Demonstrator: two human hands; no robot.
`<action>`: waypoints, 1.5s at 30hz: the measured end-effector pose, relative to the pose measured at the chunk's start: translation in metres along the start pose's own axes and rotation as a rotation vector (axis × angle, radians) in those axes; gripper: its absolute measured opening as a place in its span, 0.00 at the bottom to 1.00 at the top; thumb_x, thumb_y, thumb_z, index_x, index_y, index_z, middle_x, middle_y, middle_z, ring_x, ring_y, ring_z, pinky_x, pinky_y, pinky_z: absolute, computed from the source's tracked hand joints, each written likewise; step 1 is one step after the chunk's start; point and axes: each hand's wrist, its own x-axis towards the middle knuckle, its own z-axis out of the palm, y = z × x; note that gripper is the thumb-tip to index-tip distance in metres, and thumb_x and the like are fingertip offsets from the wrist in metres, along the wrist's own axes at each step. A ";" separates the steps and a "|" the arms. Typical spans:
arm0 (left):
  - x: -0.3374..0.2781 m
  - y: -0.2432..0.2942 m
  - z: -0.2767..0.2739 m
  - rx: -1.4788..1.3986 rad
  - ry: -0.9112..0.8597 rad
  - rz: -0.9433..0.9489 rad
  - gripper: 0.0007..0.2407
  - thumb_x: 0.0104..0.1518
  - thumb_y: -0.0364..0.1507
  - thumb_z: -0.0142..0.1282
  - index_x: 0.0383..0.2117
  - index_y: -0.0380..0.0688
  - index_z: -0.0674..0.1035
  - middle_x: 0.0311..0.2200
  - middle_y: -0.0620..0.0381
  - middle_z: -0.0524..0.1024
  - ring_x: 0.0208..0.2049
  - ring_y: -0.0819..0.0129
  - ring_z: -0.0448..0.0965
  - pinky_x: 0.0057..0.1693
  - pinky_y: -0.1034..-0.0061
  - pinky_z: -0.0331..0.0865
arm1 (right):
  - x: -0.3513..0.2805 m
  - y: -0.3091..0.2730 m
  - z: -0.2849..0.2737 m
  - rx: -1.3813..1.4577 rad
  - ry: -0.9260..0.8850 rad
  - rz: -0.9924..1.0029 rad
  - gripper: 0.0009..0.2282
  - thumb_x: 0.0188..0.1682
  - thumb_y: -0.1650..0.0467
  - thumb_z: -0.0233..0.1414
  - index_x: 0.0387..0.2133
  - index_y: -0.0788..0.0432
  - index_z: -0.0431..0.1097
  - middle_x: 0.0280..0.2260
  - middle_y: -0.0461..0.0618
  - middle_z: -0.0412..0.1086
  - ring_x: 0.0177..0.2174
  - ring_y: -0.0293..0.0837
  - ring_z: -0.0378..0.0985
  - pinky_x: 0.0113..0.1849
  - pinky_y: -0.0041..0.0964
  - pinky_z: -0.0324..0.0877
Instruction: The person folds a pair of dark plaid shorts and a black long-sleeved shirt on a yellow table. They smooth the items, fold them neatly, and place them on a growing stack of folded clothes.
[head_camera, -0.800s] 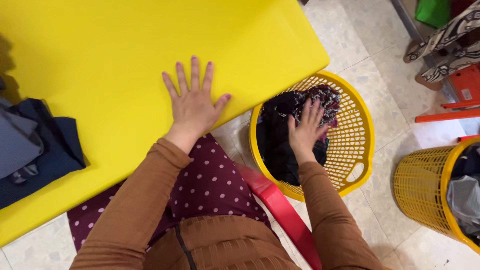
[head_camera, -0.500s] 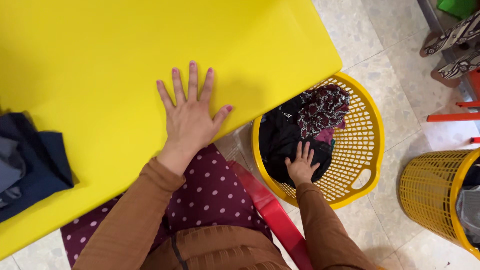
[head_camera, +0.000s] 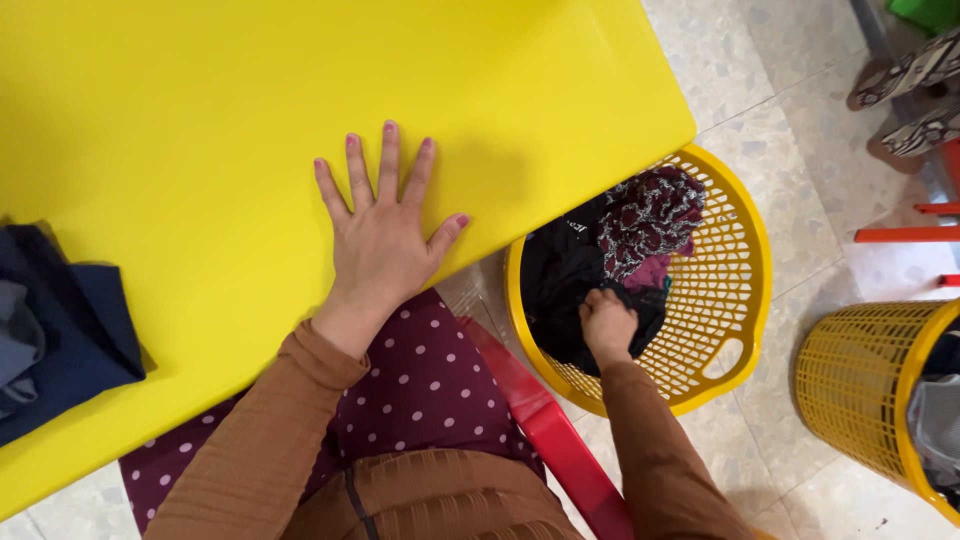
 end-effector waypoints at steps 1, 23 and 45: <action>-0.002 -0.002 0.001 -0.007 0.015 0.012 0.33 0.63 0.54 0.44 0.70 0.48 0.62 0.72 0.39 0.48 0.72 0.30 0.37 0.67 0.32 0.22 | -0.004 -0.002 -0.018 0.036 0.091 -0.013 0.06 0.46 0.64 0.58 0.29 0.51 0.73 0.34 0.46 0.73 0.39 0.52 0.78 0.41 0.55 0.67; -0.032 0.047 -0.061 -1.020 0.179 0.019 0.13 0.58 0.21 0.55 0.49 0.38 0.81 0.32 0.58 0.84 0.31 0.71 0.84 0.39 0.80 0.75 | -0.085 -0.208 -0.331 0.606 0.622 -0.646 0.26 0.42 0.70 0.65 0.54 0.60 0.66 0.53 0.56 0.68 0.53 0.57 0.71 0.54 0.45 0.65; 0.003 -0.024 -0.241 -0.933 0.530 0.175 0.12 0.64 0.19 0.55 0.53 0.39 0.72 0.38 0.65 0.73 0.38 0.80 0.71 0.43 0.84 0.64 | -0.004 -0.219 -0.395 0.658 0.386 -0.520 0.16 0.46 0.66 0.58 0.46 0.59 0.71 0.38 0.61 0.76 0.41 0.59 0.79 0.42 0.46 0.72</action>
